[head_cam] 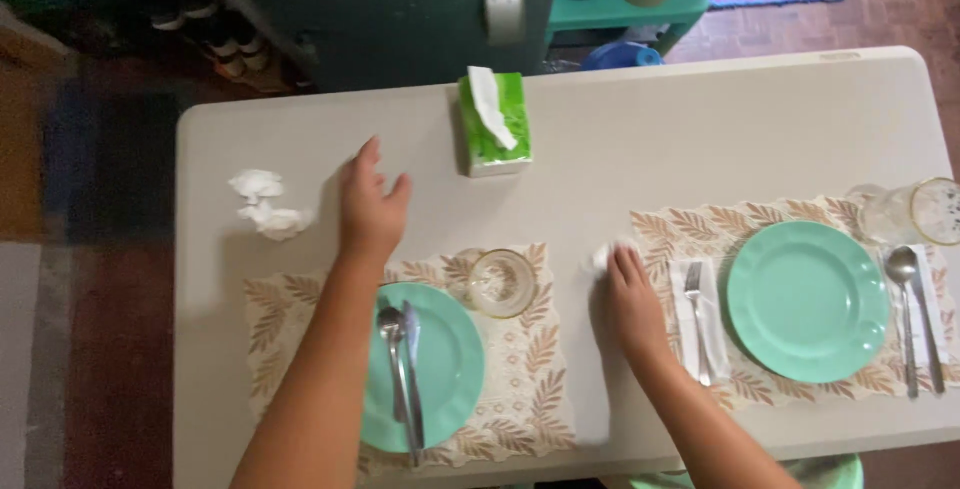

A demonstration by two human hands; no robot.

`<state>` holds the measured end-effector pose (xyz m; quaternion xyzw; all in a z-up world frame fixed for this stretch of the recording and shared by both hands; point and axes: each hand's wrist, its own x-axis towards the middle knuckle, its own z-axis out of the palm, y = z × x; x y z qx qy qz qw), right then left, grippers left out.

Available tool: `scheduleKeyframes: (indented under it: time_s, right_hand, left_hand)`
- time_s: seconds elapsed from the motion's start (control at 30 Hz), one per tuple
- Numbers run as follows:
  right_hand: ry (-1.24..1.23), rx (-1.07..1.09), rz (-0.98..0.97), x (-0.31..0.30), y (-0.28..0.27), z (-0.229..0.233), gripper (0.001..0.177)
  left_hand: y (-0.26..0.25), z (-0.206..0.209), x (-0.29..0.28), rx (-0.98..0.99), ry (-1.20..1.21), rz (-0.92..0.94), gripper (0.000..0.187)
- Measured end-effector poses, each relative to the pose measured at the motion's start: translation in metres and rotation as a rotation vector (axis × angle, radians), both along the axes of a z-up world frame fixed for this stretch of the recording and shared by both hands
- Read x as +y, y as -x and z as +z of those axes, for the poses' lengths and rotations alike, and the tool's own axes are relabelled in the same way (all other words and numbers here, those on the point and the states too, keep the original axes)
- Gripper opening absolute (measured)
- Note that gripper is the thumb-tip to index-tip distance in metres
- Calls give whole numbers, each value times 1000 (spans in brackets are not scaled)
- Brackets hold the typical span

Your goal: The recorder is setting a table by arranging plates, cutlery, and napkins, and wiping surfaces.

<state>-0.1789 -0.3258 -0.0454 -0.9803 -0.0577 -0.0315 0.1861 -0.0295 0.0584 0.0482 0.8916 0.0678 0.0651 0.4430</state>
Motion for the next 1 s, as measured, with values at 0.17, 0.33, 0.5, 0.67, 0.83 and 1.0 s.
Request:
scheduleKeyframes:
  time_s: [0.17,0.33,0.5,0.67,0.83,1.0]
  right_hand:
    - [-67,14,86,-16,49,-25,44]
    - [30,-64,-242,-33,-50,-26,13]
    - [27,39,-193,13,-142,-3,12]
    - [372,176,565,46,-217,-25,12]
    - [553,455,536,102,-223,-16,15]
    - [651,483,597,139,-229,-33,12]
  left_hand:
    - [65,38,70,-79,73,127,40]
    - [133,36,136,-68,67,210,28]
    - [174,27,201,99,15,340,24]
    - [185,-57,265,-92,-233,165,27]
    - [142,-64,256,-29,-149,96,40]
    - [99,-74,241,-35,-98,10,39]
